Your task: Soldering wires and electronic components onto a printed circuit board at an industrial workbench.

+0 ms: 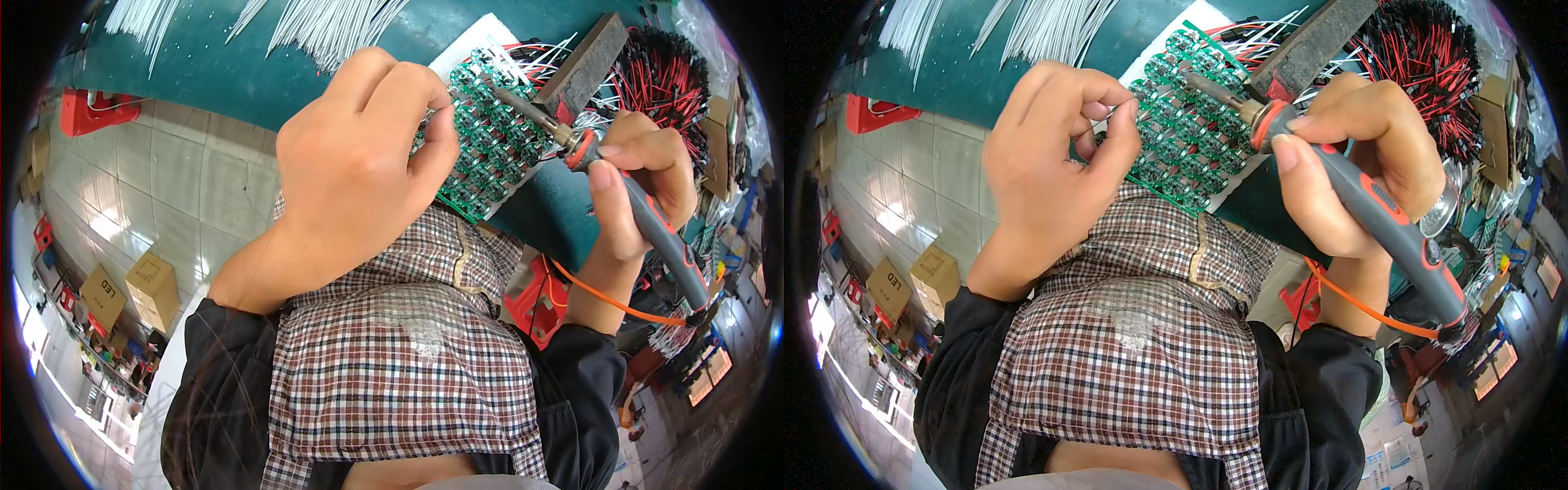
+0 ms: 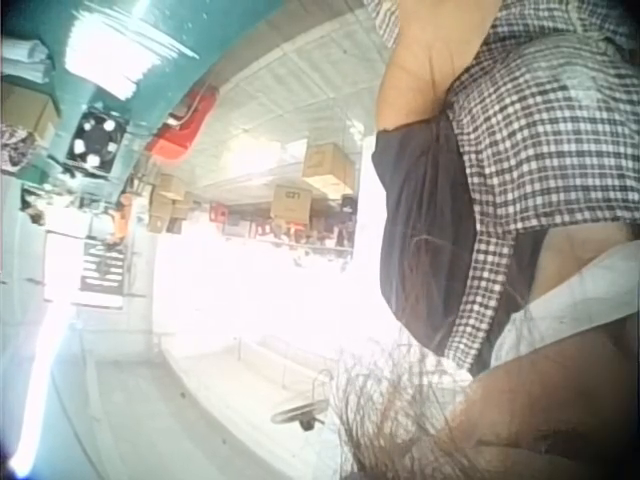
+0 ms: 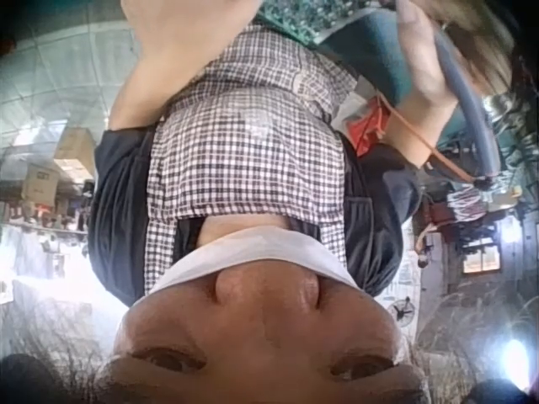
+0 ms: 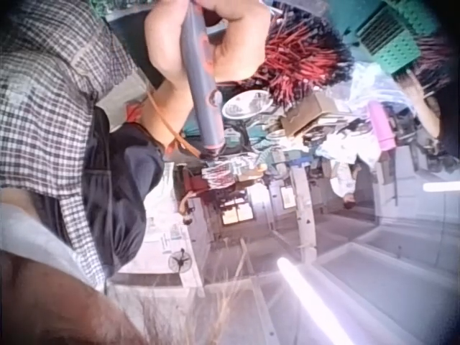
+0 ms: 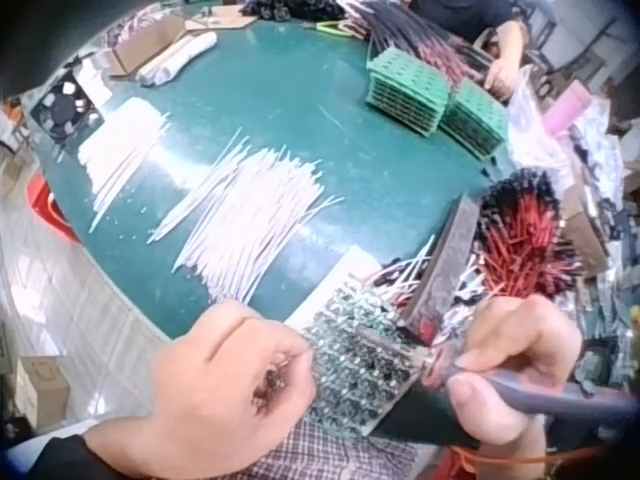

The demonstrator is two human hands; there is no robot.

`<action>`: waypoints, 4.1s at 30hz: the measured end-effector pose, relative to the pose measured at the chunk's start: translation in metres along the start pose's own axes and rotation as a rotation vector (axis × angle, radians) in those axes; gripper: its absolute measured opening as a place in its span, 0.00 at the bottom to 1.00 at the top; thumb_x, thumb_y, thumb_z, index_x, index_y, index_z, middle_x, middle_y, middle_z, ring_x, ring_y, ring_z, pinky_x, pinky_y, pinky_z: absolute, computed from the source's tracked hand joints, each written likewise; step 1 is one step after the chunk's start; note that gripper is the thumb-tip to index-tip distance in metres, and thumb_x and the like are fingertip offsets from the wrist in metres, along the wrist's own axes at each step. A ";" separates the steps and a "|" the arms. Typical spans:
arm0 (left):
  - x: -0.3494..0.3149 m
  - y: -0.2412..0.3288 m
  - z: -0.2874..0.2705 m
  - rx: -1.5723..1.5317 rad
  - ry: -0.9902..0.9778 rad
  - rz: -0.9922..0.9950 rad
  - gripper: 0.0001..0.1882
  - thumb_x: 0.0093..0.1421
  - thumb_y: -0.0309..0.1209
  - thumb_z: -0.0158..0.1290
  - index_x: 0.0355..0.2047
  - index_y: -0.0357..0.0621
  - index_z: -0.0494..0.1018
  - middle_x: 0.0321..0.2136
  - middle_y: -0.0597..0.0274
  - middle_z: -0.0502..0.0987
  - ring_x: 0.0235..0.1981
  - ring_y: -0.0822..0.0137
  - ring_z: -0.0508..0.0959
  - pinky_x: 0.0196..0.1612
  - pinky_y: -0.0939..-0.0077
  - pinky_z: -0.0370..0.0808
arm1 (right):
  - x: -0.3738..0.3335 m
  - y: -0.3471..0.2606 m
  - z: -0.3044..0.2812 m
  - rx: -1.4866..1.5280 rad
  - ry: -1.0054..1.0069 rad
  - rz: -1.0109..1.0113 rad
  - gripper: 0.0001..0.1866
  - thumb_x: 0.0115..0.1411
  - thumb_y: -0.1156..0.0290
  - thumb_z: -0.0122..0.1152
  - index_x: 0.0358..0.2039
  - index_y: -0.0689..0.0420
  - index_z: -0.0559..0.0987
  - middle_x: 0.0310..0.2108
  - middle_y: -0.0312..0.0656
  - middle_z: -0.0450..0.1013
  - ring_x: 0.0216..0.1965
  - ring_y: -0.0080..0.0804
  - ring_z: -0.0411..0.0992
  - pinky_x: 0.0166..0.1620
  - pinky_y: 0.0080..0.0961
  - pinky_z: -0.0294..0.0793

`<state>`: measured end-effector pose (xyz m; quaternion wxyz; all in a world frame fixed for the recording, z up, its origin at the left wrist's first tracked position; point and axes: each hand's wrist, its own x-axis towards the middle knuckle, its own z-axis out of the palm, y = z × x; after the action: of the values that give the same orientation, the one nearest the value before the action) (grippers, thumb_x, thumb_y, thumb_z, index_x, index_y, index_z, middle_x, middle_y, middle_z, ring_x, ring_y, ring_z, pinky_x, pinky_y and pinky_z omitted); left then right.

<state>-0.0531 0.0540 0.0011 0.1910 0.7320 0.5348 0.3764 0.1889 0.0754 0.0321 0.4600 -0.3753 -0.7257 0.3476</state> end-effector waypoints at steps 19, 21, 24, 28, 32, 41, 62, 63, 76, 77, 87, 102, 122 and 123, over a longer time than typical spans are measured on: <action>0.012 0.000 0.015 0.087 -0.007 0.035 0.06 0.55 0.25 0.65 0.31 0.47 0.78 0.27 0.71 0.77 0.16 0.77 0.71 0.19 0.82 0.67 | 0.009 0.006 0.000 0.006 -0.040 0.081 0.10 0.48 0.82 0.69 0.28 0.64 0.75 0.23 0.39 0.70 0.23 0.24 0.67 0.27 0.19 0.62; 0.012 0.001 0.014 0.084 -0.024 0.028 0.06 0.54 0.25 0.65 0.31 0.47 0.78 0.27 0.71 0.77 0.16 0.78 0.71 0.19 0.82 0.67 | 0.010 0.009 -0.003 -0.007 -0.041 0.039 0.10 0.48 0.82 0.69 0.29 0.64 0.75 0.23 0.39 0.70 0.23 0.24 0.67 0.28 0.20 0.62; 0.015 0.003 0.009 0.057 -0.013 0.018 0.07 0.54 0.24 0.65 0.31 0.46 0.78 0.27 0.71 0.76 0.16 0.79 0.70 0.20 0.83 0.65 | 0.004 0.010 -0.006 0.018 0.056 0.016 0.11 0.48 0.82 0.69 0.30 0.64 0.75 0.23 0.40 0.71 0.23 0.26 0.67 0.28 0.20 0.62; 0.017 0.001 0.001 -0.003 0.001 -0.008 0.07 0.54 0.22 0.64 0.31 0.46 0.78 0.26 0.70 0.75 0.16 0.79 0.68 0.20 0.84 0.64 | -0.004 -0.006 -0.001 -0.012 0.160 0.020 0.16 0.46 0.83 0.73 0.34 0.66 0.74 0.26 0.44 0.72 0.26 0.30 0.71 0.30 0.22 0.68; 0.020 -0.003 0.000 -0.039 0.004 -0.034 0.05 0.55 0.22 0.63 0.31 0.45 0.78 0.26 0.69 0.73 0.16 0.79 0.68 0.21 0.83 0.64 | -0.012 -0.022 0.018 -0.180 0.129 0.024 0.17 0.53 0.81 0.72 0.39 0.64 0.72 0.30 0.47 0.74 0.29 0.31 0.73 0.35 0.22 0.72; 0.023 -0.006 0.009 -0.045 -0.016 -0.055 0.04 0.55 0.24 0.63 0.30 0.44 0.78 0.26 0.69 0.74 0.15 0.79 0.66 0.20 0.82 0.64 | -0.030 -0.010 0.053 -0.308 0.399 -0.081 0.16 0.46 0.84 0.74 0.31 0.65 0.74 0.23 0.43 0.73 0.20 0.31 0.75 0.24 0.22 0.75; 0.023 -0.011 0.012 -0.096 -0.020 -0.041 0.04 0.55 0.23 0.63 0.31 0.44 0.79 0.27 0.69 0.75 0.15 0.79 0.66 0.19 0.82 0.63 | -0.025 -0.006 0.057 -0.342 0.355 -0.063 0.14 0.44 0.83 0.73 0.29 0.64 0.75 0.20 0.43 0.74 0.18 0.30 0.75 0.21 0.22 0.73; 0.022 -0.012 0.013 -0.103 -0.021 -0.030 0.04 0.55 0.23 0.63 0.31 0.44 0.79 0.27 0.69 0.76 0.15 0.79 0.66 0.19 0.81 0.63 | -0.025 -0.006 0.057 -0.342 0.365 -0.064 0.14 0.44 0.83 0.73 0.29 0.64 0.75 0.20 0.43 0.74 0.18 0.30 0.75 0.21 0.21 0.73; 0.016 -0.009 -0.002 -0.161 -0.070 -0.112 0.06 0.55 0.20 0.63 0.31 0.43 0.78 0.28 0.68 0.75 0.16 0.80 0.66 0.20 0.82 0.62 | -0.030 -0.015 0.056 -0.363 0.313 -0.100 0.14 0.48 0.81 0.71 0.32 0.64 0.73 0.20 0.45 0.72 0.16 0.31 0.71 0.19 0.24 0.69; 0.014 -0.010 -0.002 -0.170 -0.071 -0.112 0.06 0.55 0.20 0.62 0.31 0.42 0.77 0.28 0.67 0.74 0.16 0.80 0.66 0.20 0.83 0.62 | -0.031 -0.016 0.056 -0.364 0.311 -0.100 0.14 0.48 0.81 0.71 0.32 0.64 0.73 0.20 0.45 0.72 0.16 0.31 0.71 0.19 0.24 0.69; 0.011 -0.014 0.001 -0.175 -0.067 -0.103 0.06 0.55 0.21 0.64 0.32 0.43 0.78 0.27 0.68 0.75 0.16 0.80 0.66 0.20 0.83 0.62 | -0.030 -0.018 0.062 -0.372 0.198 -0.083 0.18 0.44 0.80 0.73 0.33 0.60 0.73 0.21 0.43 0.74 0.16 0.31 0.71 0.20 0.25 0.70; 0.005 -0.010 -0.013 -0.190 -0.112 -0.216 0.07 0.52 0.24 0.63 0.29 0.50 0.77 0.27 0.71 0.74 0.15 0.76 0.73 0.19 0.78 0.69 | -0.041 -0.031 0.061 -0.410 0.192 -0.093 0.19 0.46 0.78 0.72 0.36 0.60 0.73 0.22 0.41 0.72 0.17 0.31 0.70 0.19 0.25 0.68; -0.006 -0.020 -0.012 -0.151 -0.105 -0.075 0.05 0.55 0.23 0.63 0.31 0.45 0.78 0.26 0.67 0.75 0.17 0.75 0.71 0.21 0.78 0.68 | -0.040 -0.037 0.073 -0.428 0.106 -0.051 0.19 0.46 0.77 0.74 0.37 0.55 0.73 0.23 0.39 0.73 0.18 0.32 0.71 0.21 0.27 0.69; -0.006 -0.020 -0.013 -0.141 -0.101 -0.086 0.05 0.55 0.25 0.63 0.30 0.48 0.77 0.27 0.69 0.75 0.18 0.71 0.75 0.21 0.74 0.71 | -0.041 -0.037 0.074 -0.436 0.145 -0.048 0.19 0.46 0.78 0.73 0.37 0.56 0.73 0.24 0.39 0.73 0.18 0.32 0.70 0.20 0.27 0.68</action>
<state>-0.0761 0.0540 -0.0060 0.2847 0.7111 0.5275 0.3673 0.1244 0.0101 0.0222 0.4272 -0.4726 -0.7573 0.1437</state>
